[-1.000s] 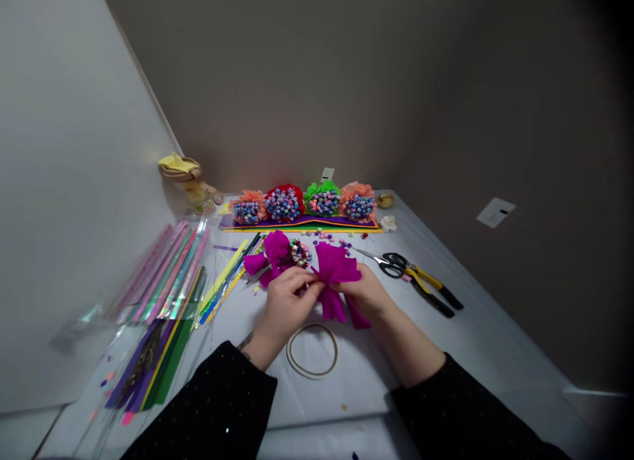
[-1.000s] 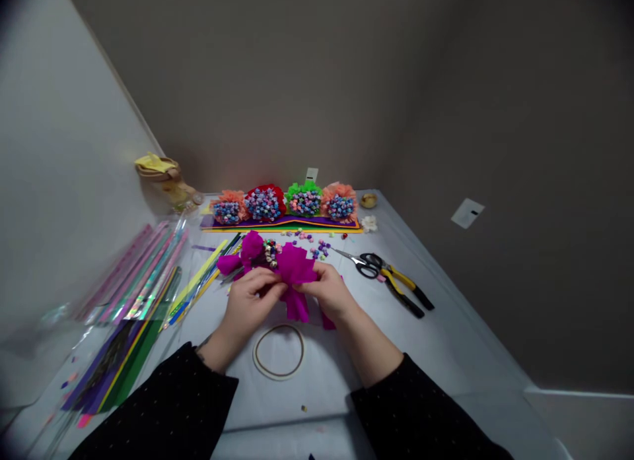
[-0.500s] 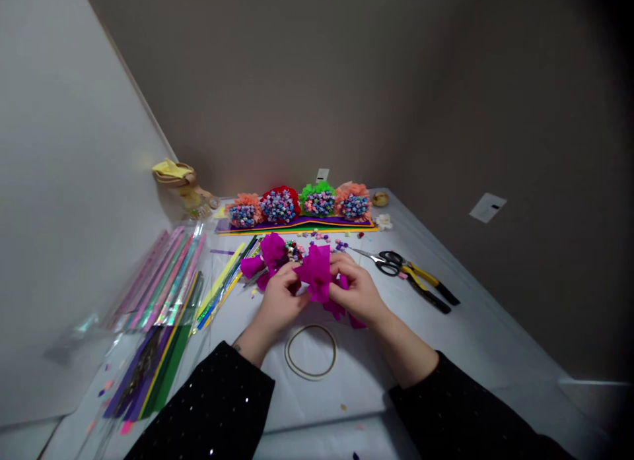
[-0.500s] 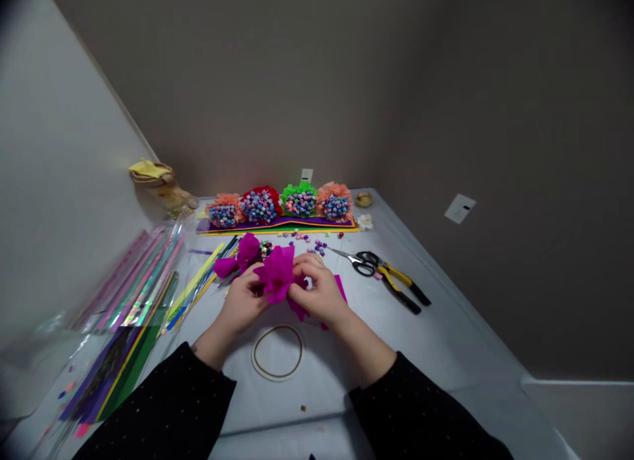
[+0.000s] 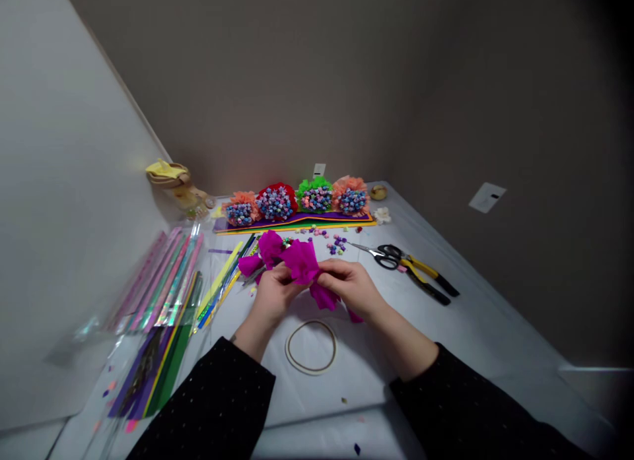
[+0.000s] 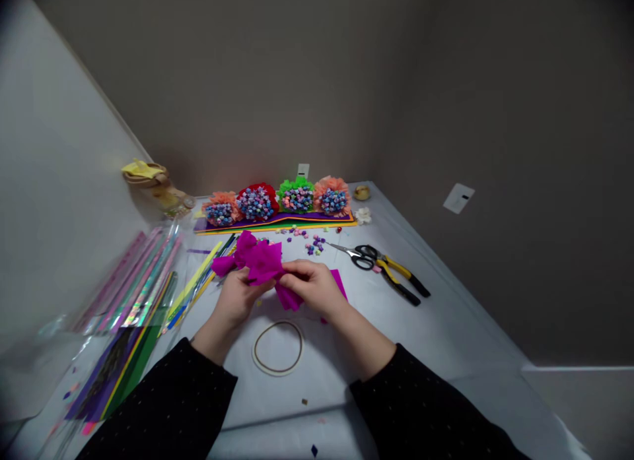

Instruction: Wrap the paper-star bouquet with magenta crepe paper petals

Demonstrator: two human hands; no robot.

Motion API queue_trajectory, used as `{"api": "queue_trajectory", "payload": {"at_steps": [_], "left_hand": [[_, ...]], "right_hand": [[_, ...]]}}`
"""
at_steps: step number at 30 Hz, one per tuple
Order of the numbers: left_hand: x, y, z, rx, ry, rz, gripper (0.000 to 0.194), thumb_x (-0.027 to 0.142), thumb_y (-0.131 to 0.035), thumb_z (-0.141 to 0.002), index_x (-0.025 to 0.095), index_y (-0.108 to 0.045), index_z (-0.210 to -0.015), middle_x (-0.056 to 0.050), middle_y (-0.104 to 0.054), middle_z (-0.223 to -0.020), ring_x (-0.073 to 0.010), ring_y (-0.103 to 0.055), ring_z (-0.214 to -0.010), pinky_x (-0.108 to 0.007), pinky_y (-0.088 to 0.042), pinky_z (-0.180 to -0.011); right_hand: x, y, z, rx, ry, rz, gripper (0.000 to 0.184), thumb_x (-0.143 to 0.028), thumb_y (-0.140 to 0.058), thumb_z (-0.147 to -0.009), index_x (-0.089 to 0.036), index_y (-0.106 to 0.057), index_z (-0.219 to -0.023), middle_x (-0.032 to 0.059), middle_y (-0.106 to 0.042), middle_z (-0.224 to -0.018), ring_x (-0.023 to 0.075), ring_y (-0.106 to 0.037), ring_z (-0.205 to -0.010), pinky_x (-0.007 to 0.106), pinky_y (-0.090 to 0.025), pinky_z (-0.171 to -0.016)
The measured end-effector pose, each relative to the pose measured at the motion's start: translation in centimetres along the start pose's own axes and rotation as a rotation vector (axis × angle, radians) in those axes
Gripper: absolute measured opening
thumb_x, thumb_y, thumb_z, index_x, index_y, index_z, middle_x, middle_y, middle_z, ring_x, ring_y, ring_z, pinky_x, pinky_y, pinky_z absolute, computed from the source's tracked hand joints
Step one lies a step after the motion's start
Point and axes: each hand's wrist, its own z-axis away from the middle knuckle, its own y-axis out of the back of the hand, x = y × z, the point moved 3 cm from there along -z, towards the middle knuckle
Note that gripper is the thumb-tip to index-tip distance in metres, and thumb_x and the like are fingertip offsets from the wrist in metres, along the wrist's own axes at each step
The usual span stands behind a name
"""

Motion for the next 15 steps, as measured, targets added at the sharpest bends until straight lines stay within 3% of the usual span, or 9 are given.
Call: {"api": "queue_trajectory", "payload": {"at_steps": [5, 9, 12, 15], "left_hand": [[-0.6, 0.1, 0.1, 0.09, 0.069, 0.183, 0.027, 0.034, -0.083, -0.055, 0.015, -0.073, -0.071, -0.003, -0.069, -0.071, -0.0156, -0.058, -0.064, -0.03, -0.048, -0.069], [0.1, 0.1, 0.1, 0.1, -0.002, 0.029, 0.024, 0.035, -0.081, -0.057, 0.015, -0.067, -0.058, -0.002, -0.063, -0.063, -0.0161, -0.056, -0.064, -0.03, -0.047, -0.067], [0.4, 0.1, 0.2, 0.067, -0.055, -0.065, 0.022, 0.034, -0.077, -0.062, 0.014, -0.068, -0.062, -0.005, -0.066, -0.072, -0.0183, -0.058, -0.072, -0.03, -0.047, -0.069], [0.1, 0.0, 0.2, 0.052, -0.017, -0.045, 0.023, 0.034, -0.075, -0.063, 0.013, -0.069, -0.071, -0.005, -0.068, -0.077, -0.0169, -0.058, -0.069, -0.027, -0.046, -0.065]], "right_hand": [[1.1, 0.2, -0.2, -0.069, -0.161, -0.146, 0.028, -0.036, -0.074, -0.068, -0.015, -0.077, -0.086, 0.0013, -0.069, -0.066, 0.0114, -0.054, -0.055, 0.026, -0.042, -0.058], [0.9, 0.1, -0.2, -0.112, -0.196, -0.199, 0.019, -0.031, -0.077, -0.063, -0.015, -0.076, -0.075, 0.0007, -0.068, -0.065, 0.0106, -0.054, -0.056, 0.025, -0.042, -0.059], [0.7, -0.1, -0.2, -0.137, -0.225, -0.14, 0.016, -0.028, -0.076, -0.062, -0.015, -0.075, -0.072, -0.0009, -0.066, -0.061, 0.0105, -0.054, -0.054, 0.024, -0.042, -0.057], [0.6, -0.3, -0.1, -0.136, -0.243, -0.134, 0.017, -0.029, -0.077, -0.062, -0.015, -0.071, -0.071, -0.0013, -0.066, -0.059, 0.0109, -0.055, -0.051, 0.025, -0.044, -0.055]]}}
